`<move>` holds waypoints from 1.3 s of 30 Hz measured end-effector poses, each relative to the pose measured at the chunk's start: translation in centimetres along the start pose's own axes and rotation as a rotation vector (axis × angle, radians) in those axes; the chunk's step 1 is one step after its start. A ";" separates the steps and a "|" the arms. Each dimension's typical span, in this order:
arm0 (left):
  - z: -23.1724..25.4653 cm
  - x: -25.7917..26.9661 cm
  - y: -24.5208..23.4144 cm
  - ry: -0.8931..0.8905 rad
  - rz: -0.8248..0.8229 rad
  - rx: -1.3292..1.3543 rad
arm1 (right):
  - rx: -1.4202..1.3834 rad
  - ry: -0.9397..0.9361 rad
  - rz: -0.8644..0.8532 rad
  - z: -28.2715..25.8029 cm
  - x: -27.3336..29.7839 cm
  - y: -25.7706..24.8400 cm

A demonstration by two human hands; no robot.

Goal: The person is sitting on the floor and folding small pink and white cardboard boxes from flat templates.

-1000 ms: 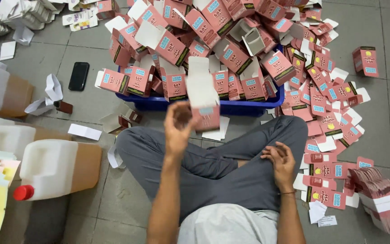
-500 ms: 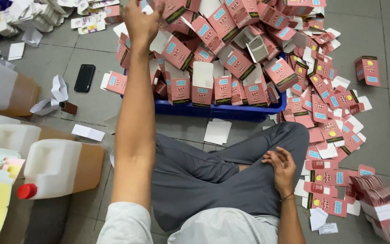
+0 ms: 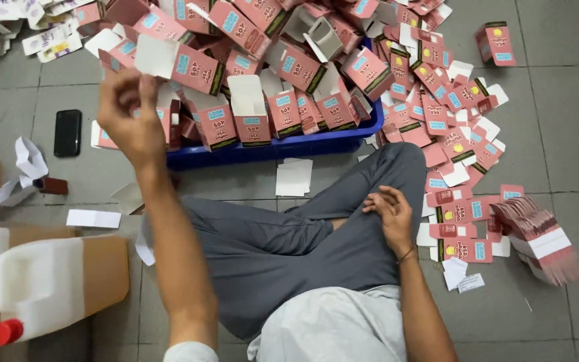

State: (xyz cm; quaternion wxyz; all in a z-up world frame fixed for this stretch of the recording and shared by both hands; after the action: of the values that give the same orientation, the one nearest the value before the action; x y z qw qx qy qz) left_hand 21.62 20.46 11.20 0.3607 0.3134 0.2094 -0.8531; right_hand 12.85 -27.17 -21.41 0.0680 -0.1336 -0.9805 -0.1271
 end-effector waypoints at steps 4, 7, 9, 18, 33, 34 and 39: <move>-2.9 6.8 -2.8 -0.058 0.155 -0.041 | -0.006 -0.083 0.092 0.6 -0.5 -0.6; -3.2 13.2 -3.2 -0.185 0.144 0.001 | -0.005 -0.077 0.090 0.6 -0.3 -0.6; -3.5 17.5 -2.1 -0.278 0.053 0.016 | 0.003 -0.070 0.099 0.3 -0.4 -0.7; -5.0 34.0 4.6 -0.486 -0.423 0.026 | 0.112 -0.159 0.232 -0.1 0.4 -2.5; -3.7 36.4 8.3 -0.483 -0.769 0.034 | 0.730 0.055 0.749 3.0 -24.9 -20.6; -3.7 36.3 8.3 -0.485 -0.763 0.028 | 0.730 0.055 0.741 4.2 -25.9 -21.1; -3.8 36.5 8.4 -0.474 -0.757 0.050 | 0.972 0.346 0.604 3.1 -23.4 -15.8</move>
State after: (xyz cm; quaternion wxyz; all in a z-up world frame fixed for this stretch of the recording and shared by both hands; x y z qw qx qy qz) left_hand 9.54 -0.50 -17.65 0.0534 0.0190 0.2002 -0.9781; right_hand 30.53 -46.78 -31.92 0.3130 -0.3377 -0.8195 0.3412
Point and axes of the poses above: each hand's wrist, its own x-axis away from the middle knuckle, its own y-axis out of the palm, z = x × y, the point moved 9 cm from there along -x, towards the middle knuckle, and after that the axes turned 10 degrees about z, right-handed, at the moved point
